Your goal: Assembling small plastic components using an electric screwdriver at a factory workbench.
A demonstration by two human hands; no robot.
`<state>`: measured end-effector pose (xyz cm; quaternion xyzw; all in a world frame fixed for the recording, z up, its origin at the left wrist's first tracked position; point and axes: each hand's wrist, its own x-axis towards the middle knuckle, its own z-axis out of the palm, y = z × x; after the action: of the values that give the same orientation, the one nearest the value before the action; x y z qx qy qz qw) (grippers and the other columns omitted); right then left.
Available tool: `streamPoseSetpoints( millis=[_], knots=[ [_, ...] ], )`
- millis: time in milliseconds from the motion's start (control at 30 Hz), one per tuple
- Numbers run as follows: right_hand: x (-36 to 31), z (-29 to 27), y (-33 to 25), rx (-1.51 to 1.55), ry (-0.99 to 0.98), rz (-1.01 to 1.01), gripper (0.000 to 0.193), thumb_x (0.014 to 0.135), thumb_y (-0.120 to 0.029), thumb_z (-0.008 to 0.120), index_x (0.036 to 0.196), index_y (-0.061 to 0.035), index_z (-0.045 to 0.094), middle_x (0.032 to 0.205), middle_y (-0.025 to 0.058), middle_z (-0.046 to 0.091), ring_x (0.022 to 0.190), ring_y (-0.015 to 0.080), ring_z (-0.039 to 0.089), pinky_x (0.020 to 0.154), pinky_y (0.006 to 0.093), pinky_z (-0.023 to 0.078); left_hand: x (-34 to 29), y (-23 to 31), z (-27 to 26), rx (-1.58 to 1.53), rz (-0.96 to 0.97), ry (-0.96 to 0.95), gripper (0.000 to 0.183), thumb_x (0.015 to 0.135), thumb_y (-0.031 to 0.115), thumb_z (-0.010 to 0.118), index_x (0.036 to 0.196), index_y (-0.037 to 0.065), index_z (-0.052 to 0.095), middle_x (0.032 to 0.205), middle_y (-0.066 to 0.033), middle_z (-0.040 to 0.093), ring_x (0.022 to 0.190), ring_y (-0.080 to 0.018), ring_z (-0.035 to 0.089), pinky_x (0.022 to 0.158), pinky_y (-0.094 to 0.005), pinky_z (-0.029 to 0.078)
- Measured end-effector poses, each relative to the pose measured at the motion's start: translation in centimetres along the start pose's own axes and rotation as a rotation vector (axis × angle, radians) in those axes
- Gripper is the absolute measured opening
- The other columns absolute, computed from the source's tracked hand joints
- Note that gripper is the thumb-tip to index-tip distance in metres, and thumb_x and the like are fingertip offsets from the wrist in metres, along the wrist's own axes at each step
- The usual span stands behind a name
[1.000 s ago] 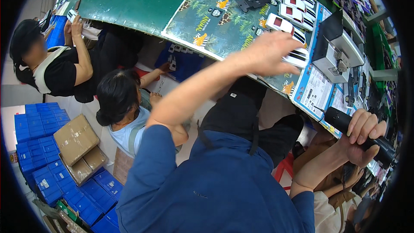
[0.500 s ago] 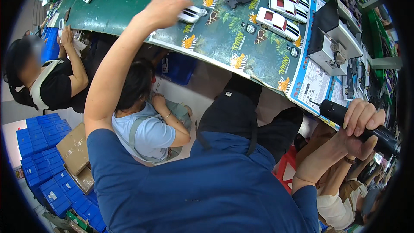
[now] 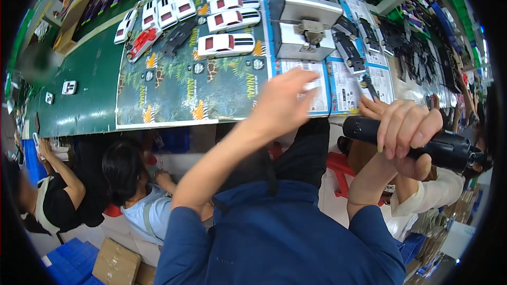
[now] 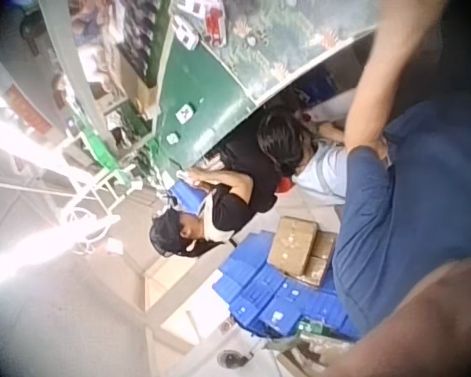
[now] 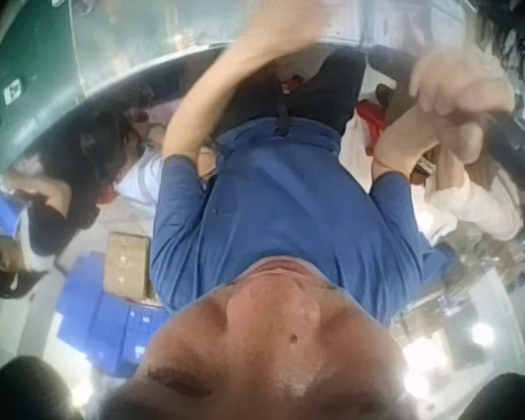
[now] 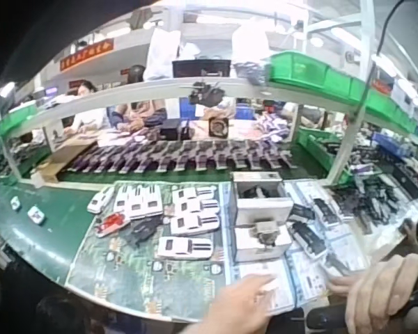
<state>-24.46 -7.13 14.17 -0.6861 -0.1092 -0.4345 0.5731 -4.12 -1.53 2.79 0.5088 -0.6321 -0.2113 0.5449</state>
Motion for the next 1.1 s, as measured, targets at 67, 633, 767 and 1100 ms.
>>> streamPoseSetpoints(
  millis=[67, 633, 767, 1100],
  knots=[
    [-1.3, -0.8, -1.9, -0.019, 0.038, -0.018, 0.034, 0.088, -0.032, 0.072, 0.094, -0.0065, 0.050, 0.065, 0.0004, 0.058, 0.051, 0.0132, 0.060, 0.051, 0.0275, 0.054, 4.2, 1.1, 6.7, 0.257, 0.031, -0.051, 0.025, 0.086, 0.010, 0.064, 0.108, -0.003, 0.062, 0.095, -0.0186, 0.068, 0.084, -0.0297, 0.070, 0.069, -0.0395, 0.055],
    [-6.9, -6.2, -5.1, 0.016, 0.188, -0.036, 0.037, 0.079, -0.037, 0.075, 0.090, -0.0125, 0.049, 0.066, -0.0039, 0.060, 0.054, 0.0046, 0.061, 0.058, 0.0158, 0.053, 13.4, -1.6, 17.3, 0.793, -0.206, -0.161, 0.031, 0.088, 0.020, 0.060, 0.112, 0.002, 0.069, 0.126, -0.0212, 0.057, 0.095, -0.0236, 0.067, 0.074, -0.0325, 0.056],
    [-6.4, -5.2, -5.0, 0.035, 0.221, -0.039, 0.038, 0.078, -0.037, 0.076, 0.090, -0.0123, 0.049, 0.065, -0.0036, 0.059, 0.053, 0.0051, 0.060, 0.058, 0.0159, 0.052, 12.2, -2.6, 16.8, 0.639, -0.169, -0.230, 0.039, 0.081, 0.030, 0.072, 0.105, 0.000, 0.067, 0.100, -0.0158, 0.070, 0.089, -0.0261, 0.070, 0.075, -0.0324, 0.055],
    [-6.2, -4.5, -5.6, 0.026, 0.279, -0.007, 0.036, 0.078, -0.035, 0.077, 0.088, -0.0117, 0.051, 0.063, -0.0026, 0.058, 0.051, 0.0059, 0.059, 0.057, 0.0164, 0.050, 11.8, -1.7, 18.9, 0.542, -0.347, -0.095, 0.073, 0.065, 0.035, 0.087, 0.116, -0.005, 0.053, 0.102, -0.0171, 0.068, 0.092, -0.0268, 0.069, 0.077, -0.0333, 0.055]
  ],
)
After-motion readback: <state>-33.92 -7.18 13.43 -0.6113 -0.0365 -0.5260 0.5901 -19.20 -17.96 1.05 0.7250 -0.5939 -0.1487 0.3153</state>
